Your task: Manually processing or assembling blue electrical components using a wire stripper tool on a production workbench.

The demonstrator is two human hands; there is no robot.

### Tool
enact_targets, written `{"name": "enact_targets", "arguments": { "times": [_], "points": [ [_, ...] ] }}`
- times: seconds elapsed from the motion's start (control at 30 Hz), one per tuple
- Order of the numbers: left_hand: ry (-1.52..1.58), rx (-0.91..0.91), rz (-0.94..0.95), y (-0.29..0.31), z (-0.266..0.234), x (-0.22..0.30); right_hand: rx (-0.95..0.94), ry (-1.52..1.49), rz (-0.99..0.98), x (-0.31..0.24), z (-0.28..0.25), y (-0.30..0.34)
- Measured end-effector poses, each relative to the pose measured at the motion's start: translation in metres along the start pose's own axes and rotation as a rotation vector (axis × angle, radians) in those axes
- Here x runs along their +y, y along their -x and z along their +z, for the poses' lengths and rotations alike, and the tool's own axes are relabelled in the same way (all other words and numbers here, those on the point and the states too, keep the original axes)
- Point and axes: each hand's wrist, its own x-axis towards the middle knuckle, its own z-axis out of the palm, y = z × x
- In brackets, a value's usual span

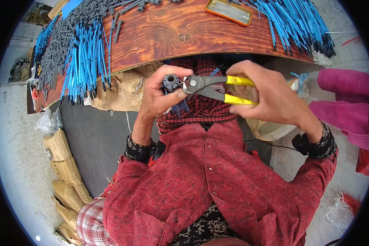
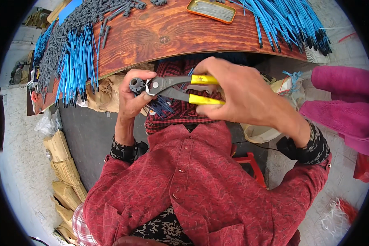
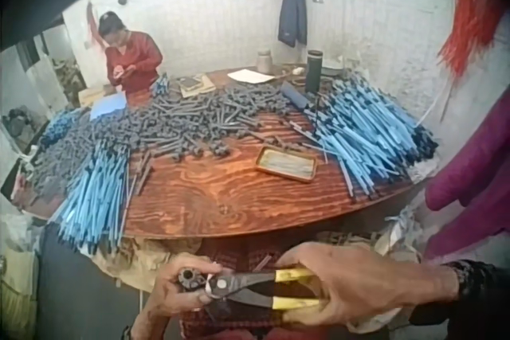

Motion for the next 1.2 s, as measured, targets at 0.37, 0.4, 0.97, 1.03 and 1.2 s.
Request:
{"name": "enact_targets", "arguments": {
  "times": [0.37, 0.4, 0.97, 1.03, 1.2],
  "points": [
    [-0.078, -0.092, 0.160, -0.006, 0.000, 0.001, -0.690, -0.989, 0.371, 0.031, 0.000, -0.003],
    [-0.055, -0.094, 0.137, -0.005, -0.002, 0.001, -0.705, -1.036, 0.410, 0.029, -0.001, -0.007],
    [0.021, 0.014, -0.026, 0.000, -0.011, -0.004, -0.571, -0.825, 0.509, 0.008, -0.024, -0.002],
    [0.026, 0.004, 0.021, -0.002, -0.008, -0.002, -0.639, -0.955, 0.475, 0.025, -0.005, 0.000],
    [-0.033, -0.052, 0.003, -0.007, -0.010, 0.002, -0.683, -1.060, 0.319, 0.043, 0.002, 0.004]
  ]
}}
